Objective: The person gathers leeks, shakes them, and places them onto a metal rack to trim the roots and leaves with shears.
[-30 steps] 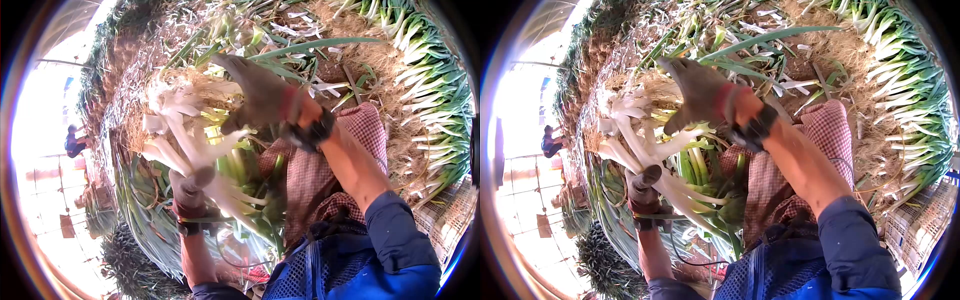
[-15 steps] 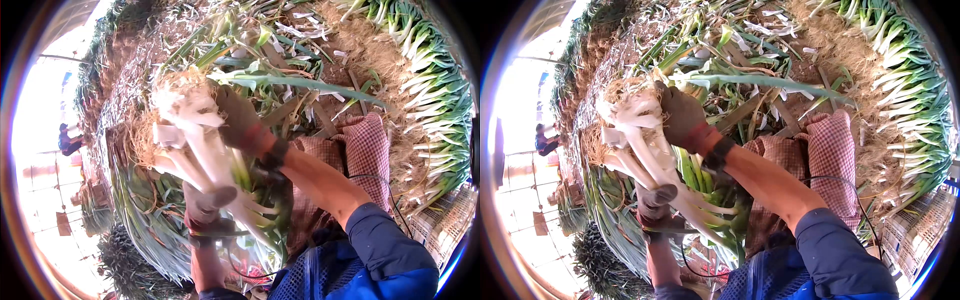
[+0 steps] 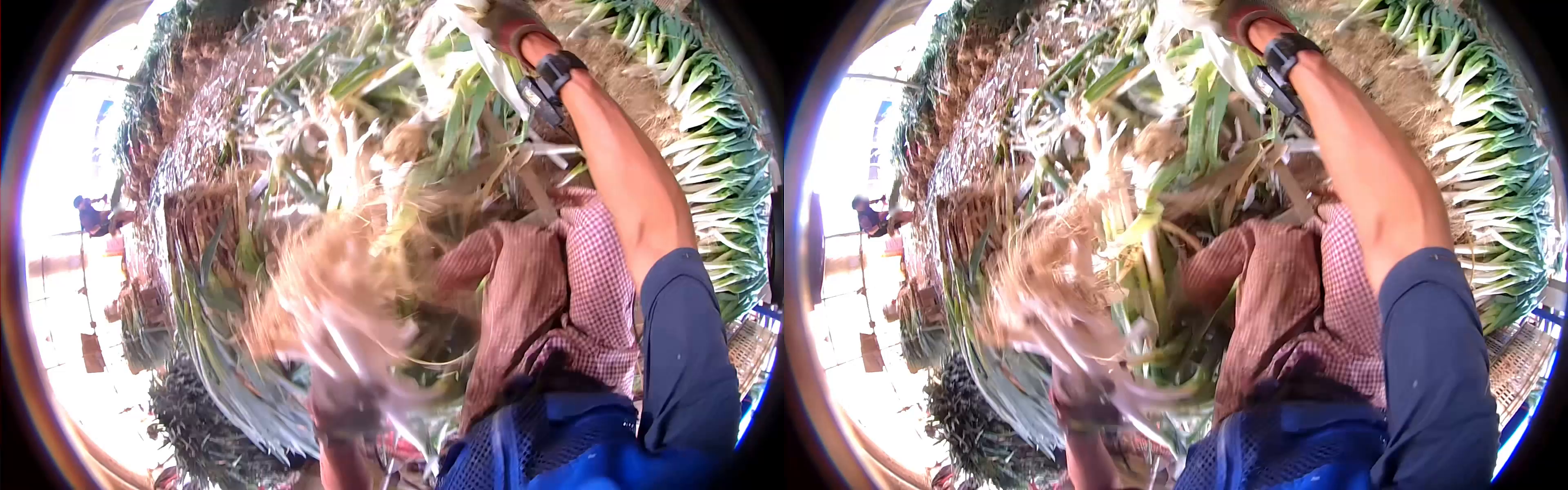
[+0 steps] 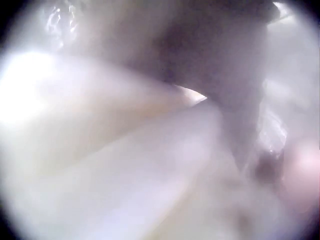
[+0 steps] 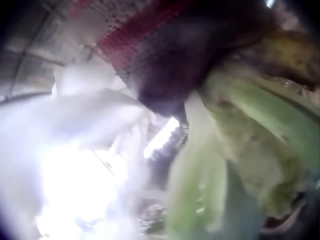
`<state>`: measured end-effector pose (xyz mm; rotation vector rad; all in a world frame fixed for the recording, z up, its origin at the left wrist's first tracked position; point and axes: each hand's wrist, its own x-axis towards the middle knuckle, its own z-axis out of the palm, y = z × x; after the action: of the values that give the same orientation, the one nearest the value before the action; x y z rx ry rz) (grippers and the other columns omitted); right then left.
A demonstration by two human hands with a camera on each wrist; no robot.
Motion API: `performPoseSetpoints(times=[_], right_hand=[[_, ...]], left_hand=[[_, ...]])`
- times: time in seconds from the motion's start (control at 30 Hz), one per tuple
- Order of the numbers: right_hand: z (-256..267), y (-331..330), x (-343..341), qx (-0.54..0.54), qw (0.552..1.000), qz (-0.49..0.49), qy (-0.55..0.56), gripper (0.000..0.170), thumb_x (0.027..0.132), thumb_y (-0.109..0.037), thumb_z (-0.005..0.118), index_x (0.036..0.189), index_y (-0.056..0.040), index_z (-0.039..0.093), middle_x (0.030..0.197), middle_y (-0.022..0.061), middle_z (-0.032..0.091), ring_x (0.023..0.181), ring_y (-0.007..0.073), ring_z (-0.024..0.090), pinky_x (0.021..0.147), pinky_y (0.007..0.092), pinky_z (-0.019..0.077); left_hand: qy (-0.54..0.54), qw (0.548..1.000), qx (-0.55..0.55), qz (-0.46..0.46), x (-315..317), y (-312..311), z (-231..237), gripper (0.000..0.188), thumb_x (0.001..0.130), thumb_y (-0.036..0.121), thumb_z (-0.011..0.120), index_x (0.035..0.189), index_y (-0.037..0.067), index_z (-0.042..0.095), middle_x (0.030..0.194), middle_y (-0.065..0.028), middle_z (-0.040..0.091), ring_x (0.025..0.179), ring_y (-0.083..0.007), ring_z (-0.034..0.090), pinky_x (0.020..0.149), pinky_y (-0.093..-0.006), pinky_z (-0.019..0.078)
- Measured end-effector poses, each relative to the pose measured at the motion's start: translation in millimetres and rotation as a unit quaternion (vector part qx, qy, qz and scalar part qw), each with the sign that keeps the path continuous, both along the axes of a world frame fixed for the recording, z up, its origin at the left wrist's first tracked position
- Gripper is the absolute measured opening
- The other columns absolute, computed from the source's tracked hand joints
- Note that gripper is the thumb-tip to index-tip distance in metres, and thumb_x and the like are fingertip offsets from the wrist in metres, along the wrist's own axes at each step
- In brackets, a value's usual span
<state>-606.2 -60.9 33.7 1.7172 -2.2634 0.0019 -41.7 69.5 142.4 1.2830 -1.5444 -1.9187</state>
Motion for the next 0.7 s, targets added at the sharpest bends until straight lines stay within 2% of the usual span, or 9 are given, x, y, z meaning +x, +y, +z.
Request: performPoseSetpoints(times=[0.03, 0.1, 0.3, 0.4, 0.47, 0.53, 0.57, 0.6, 0.7], right_hand=[[-4.5, -7.8, 9.0, -0.068, 0.985, 0.001, -0.157, 0.016, 0.089, -0.005, 0.068, 0.103, -0.0009, 0.075, 0.090, 0.0197, 0.076, 0.080, 0.0333, 0.075, 0.073, 0.0406, 0.0608], [76.2, 55.9, 116.1, 0.176, 0.927, 0.044, -0.328, 0.024, 0.090, -0.012, 0.068, 0.113, -0.0051, 0.073, 0.101, 0.0142, 0.077, 0.094, 0.0244, 0.075, 0.095, 0.0363, 0.0577], [77.9, 72.5, 169.1, 0.321, 0.905, 0.155, -0.232, 0.044, 0.087, -0.010, 0.072, 0.130, -0.0173, 0.074, 0.124, 0.0111, 0.075, 0.119, 0.0326, 0.071, 0.107, 0.0623, 0.0527], [108.1, 23.0, 102.8, 0.026, 0.934, -0.104, -0.340, 0.050, 0.092, -0.012, 0.073, 0.140, -0.0054, 0.060, 0.104, 0.0195, 0.076, 0.082, 0.0311, 0.076, 0.067, 0.0407, 0.0632], [97.8, 40.0, 110.0, -0.310, 0.942, 0.106, -0.067, 0.032, 0.093, -0.018, 0.070, 0.121, -0.0027, 0.072, 0.093, 0.0150, 0.076, 0.087, 0.0280, 0.074, 0.076, 0.0456, 0.0568], [147.3, 73.6, 188.6, 0.031, 0.926, 0.142, -0.347, 0.083, 0.087, -0.006, 0.079, 0.159, -0.0065, 0.037, 0.124, 0.0251, 0.072, 0.093, 0.0351, 0.078, 0.079, 0.0443, 0.0681], [80.8, 63.9, 206.8, -0.129, 0.892, 0.329, -0.280, 0.093, 0.082, -0.015, 0.086, 0.159, -0.0051, 0.035, 0.141, 0.0270, 0.062, 0.111, 0.0339, 0.073, 0.100, 0.0459, 0.0609], [129.1, 94.3, 248.9, 0.140, 0.900, 0.231, -0.343, 0.099, 0.077, -0.025, 0.091, 0.158, -0.0063, 0.037, 0.150, 0.0246, 0.055, 0.120, 0.0322, 0.068, 0.112, 0.0444, 0.0519], [76.5, 101.9, 298.5, 0.231, 0.821, 0.299, -0.428, 0.078, 0.080, -0.027, 0.086, 0.145, -0.0052, 0.050, 0.128, 0.0200, 0.066, 0.105, 0.0304, 0.071, 0.094, 0.0408, 0.0581]], left_hand=[[-0.001, 1.000, -0.002, 0.020, 9.2, -3.7, -4.5, 0.062, 0.075, 0.038, 0.091, 0.116, -0.002, 0.066, 0.093, -0.0069, 0.071, 0.077, -0.0197, 0.069, 0.068, -0.0332, 0.0569], [0.006, 0.998, -0.006, 0.056, 29.1, -12.4, -15.1, 0.066, 0.073, 0.044, 0.092, 0.115, 0.000, 0.066, 0.092, -0.0063, 0.070, 0.076, -0.0197, 0.068, 0.067, -0.0335, 0.0565], [0.042, 0.997, -0.020, 0.060, 48.8, -30.5, -28.2, 0.081, 0.067, 0.056, 0.096, 0.116, 0.000, 0.064, 0.094, -0.0060, 0.068, 0.082, -0.0207, 0.067, 0.070, -0.0346, 0.0549], [0.048, 0.997, -0.025, 0.049, 37.4, -31.5, -26.0, 0.082, 0.066, 0.055, 0.097, 0.118, 0.000, 0.064, 0.096, -0.0059, 0.068, 0.083, -0.0204, 0.067, 0.071, -0.0344, 0.0550], [0.050, 0.997, -0.029, 0.041, 28.7, -33.4, -27.2, 0.083, 0.065, 0.054, 0.097, 0.119, 0.000, 0.064, 0.097, -0.0058, 0.068, 0.084, -0.0202, 0.067, 0.071, -0.0344, 0.0551], [0.050, 0.998, -0.028, 0.030, 17.7, -35.8, -29.1, 0.083, 0.065, 0.053, 0.098, 0.120, 0.000, 0.063, 0.098, -0.0057, 0.068, 0.085, -0.0199, 0.067, 0.072, -0.0343, 0.0551], [0.050, 0.998, -0.029, 0.026, 13.8, -34.5, -30.5, 0.084, 0.065, 0.052, 0.098, 0.120, 0.000, 0.063, 0.098, -0.0056, 0.068, 0.085, -0.0198, 0.066, 0.072, -0.0343, 0.0552], [0.052, 0.998, -0.025, 0.023, 11.7, -32.3, -31.5, 0.084, 0.064, 0.052, 0.098, 0.121, 0.000, 0.063, 0.099, -0.0056, 0.068, 0.086, -0.0197, 0.066, 0.072, -0.0342, 0.0552], [0.047, 0.998, -0.026, 0.017, 11.0, -18.8, -29.7, 0.085, 0.064, 0.051, 0.099, 0.122, 0.000, 0.063, 0.100, -0.0054, 0.067, 0.087, -0.0194, 0.066, 0.073, -0.0341, 0.0553]])
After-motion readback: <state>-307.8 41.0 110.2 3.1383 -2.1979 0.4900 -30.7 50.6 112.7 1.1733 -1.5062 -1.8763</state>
